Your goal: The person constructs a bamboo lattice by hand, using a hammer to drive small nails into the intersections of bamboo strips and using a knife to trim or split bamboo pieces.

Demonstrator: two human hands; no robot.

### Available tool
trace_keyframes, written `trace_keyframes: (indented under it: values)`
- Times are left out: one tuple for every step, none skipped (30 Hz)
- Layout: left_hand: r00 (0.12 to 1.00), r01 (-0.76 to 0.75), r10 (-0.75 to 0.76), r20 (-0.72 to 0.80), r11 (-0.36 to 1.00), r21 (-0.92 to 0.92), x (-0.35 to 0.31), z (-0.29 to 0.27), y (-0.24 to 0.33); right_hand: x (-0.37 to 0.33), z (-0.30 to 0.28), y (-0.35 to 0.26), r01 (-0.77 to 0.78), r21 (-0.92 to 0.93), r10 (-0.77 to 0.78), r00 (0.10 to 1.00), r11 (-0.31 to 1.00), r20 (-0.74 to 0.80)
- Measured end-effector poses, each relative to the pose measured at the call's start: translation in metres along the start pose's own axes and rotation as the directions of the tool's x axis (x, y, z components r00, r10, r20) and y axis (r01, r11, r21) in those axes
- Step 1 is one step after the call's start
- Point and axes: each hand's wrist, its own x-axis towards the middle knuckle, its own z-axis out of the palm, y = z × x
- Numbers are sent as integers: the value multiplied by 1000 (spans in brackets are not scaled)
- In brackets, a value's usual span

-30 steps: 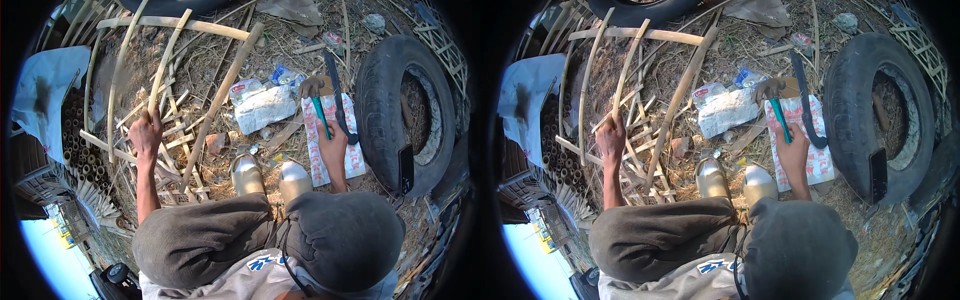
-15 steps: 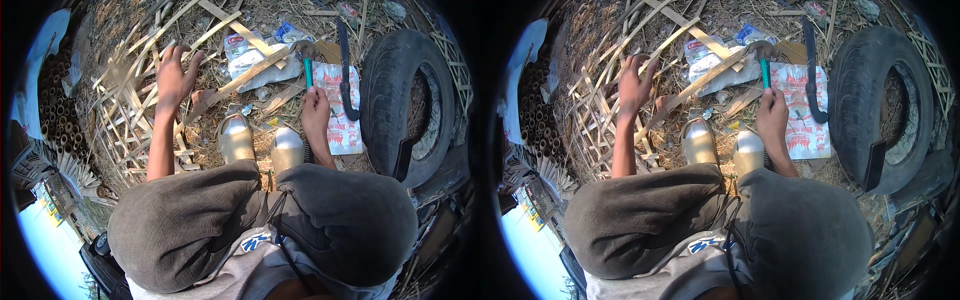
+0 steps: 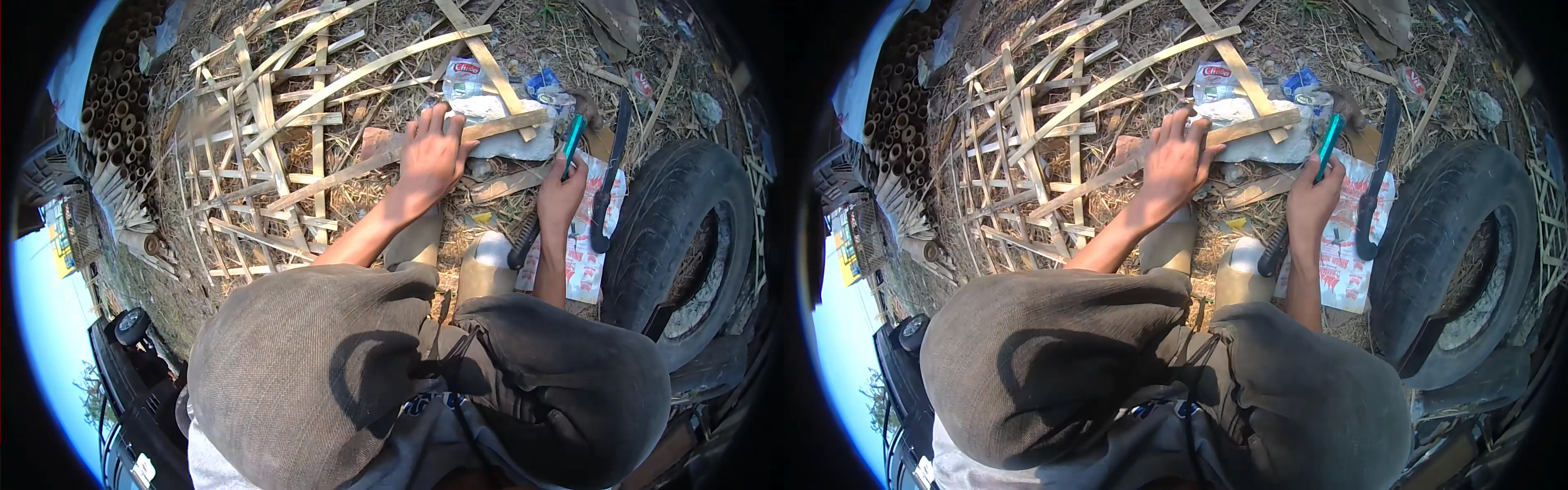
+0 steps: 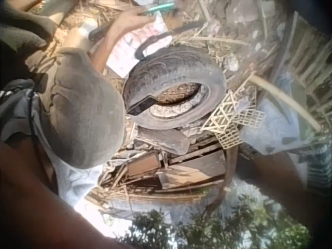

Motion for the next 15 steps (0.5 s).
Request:
trace_keyframes:
  values:
    - [1000, 6, -6, 10, 1000, 1, -8, -1, -4, 17, -5, -6, -6, 1, 6, 999, 1000, 36]
    - [997, 30, -25, 71, 997, -71, -14, -1, -7, 32, -7, -15, -10, -6, 10, 997, 1000, 72]
    - [989, 68, -51, 139, 991, -118, -23, -4, -14, 37, 5, -21, -21, 0, 21, 995, 1000, 98]
    - [989, 76, -58, 137, 989, -125, -24, -6, -16, 47, 6, -32, 352, -424, -421, 904, 834, -77]
    - [994, 60, -44, 99, 985, -162, -28, -9, -19, 47, 8, -41, 480, -608, -628, 777, 633, -40]
    - [998, 45, -34, 59, 979, -197, -31, -11, -21, 47, 9, -50, 500, -776, -798, 603, 384, -6]
    - [997, 59, -49, 55, 977, -206, -31, -8, -21, 38, 7, -62, 512, -477, -551, 832, 714, 68]
    - [998, 36, -25, 51, 974, -222, -32, -4, -22, 26, 7, -72, 318, -146, -273, 925, 937, 262]
    - [999, 12, -1, 46, 974, -228, -33, -3, -24, 8, 11, -78, 341, -177, -282, 914, 923, 291]
    - [999, 35, -27, 44, 978, -205, -32, -8, -27, -3, 20, -76, 437, -206, -376, 884, 875, 278]
    - [998, 12, 0, 57, 979, -201, -32, -11, -26, -8, 21, -77, 393, -224, -321, 898, 892, 300]
    - [997, -4, 20, 79, 981, -195, -33, -12, -26, -10, 21, -76, 347, -241, -260, 908, 906, 330]
    - [997, -13, 28, 76, 981, -192, -33, -14, -27, -4, 20, -72, 482, -316, -405, 870, 817, 280]
    - [997, -26, 41, 70, 980, -198, -30, -11, -27, 6, 18, -69, 590, -399, -546, 805, 702, 231]
    - [995, -52, 68, 75, 980, -195, -30, -12, -29, 11, 19, -81, 545, -330, -520, 837, 770, 169]
